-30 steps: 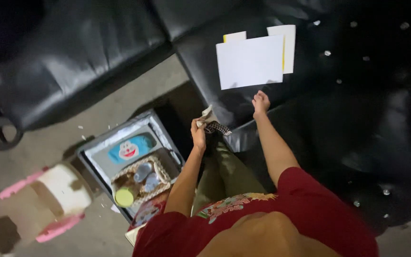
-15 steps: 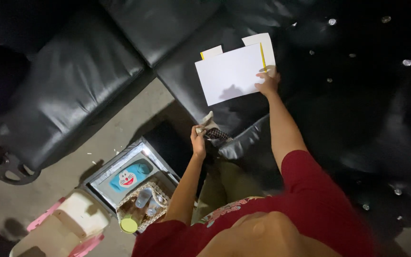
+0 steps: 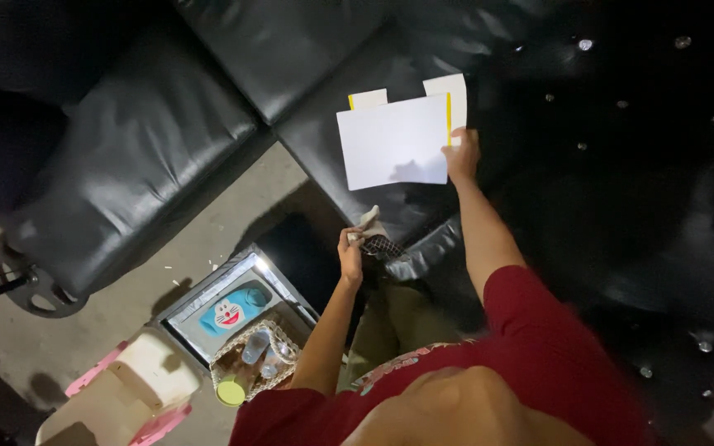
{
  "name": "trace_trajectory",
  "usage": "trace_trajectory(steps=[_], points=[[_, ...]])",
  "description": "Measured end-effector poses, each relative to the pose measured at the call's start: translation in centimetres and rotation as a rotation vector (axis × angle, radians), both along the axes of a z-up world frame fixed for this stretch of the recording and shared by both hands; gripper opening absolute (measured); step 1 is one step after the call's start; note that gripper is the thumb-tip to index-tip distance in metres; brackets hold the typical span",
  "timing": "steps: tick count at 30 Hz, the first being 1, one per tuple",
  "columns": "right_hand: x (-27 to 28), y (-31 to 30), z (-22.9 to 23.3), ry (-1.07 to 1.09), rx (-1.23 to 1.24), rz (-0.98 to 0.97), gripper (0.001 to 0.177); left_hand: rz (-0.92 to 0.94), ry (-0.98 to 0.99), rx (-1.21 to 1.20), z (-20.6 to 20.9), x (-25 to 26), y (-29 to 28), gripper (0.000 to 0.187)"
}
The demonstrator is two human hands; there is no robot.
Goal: Cleaning various household items with a cloth and organizing them on a tray.
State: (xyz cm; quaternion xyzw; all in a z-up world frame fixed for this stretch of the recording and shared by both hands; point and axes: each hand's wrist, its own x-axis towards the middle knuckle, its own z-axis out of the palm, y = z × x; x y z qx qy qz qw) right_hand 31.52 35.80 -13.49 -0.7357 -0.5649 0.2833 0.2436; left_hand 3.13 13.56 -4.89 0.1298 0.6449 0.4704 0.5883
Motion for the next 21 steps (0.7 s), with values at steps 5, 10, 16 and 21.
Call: trace_trajectory(steps=[5, 10, 16, 21], points=[[-3.5, -5.0, 1.3, 0.424, 0.101, -0.342, 0.085, 0.030, -0.039, 0.093, -0.7, 0.2, -1.1, 0.015], [-6.3, -13.2, 1.1, 1.225, -0.349, -0.466, 0.060, 0.062, -0.084, 0.124, 0.8, -0.9, -2.6, 0.013], [-10.4, -18.7, 13.4, 1.070, -0.389, -0.159, 0.034, 0.327, -0.278, 0.123, 5.2, -3.4, -4.8, 0.038], [-12.3, -20.4, 26.0, 1.239, -0.488, 0.134, 0.033, 0.255, -0.276, 0.315, 12.7, -5.6, -7.4, 0.068]])
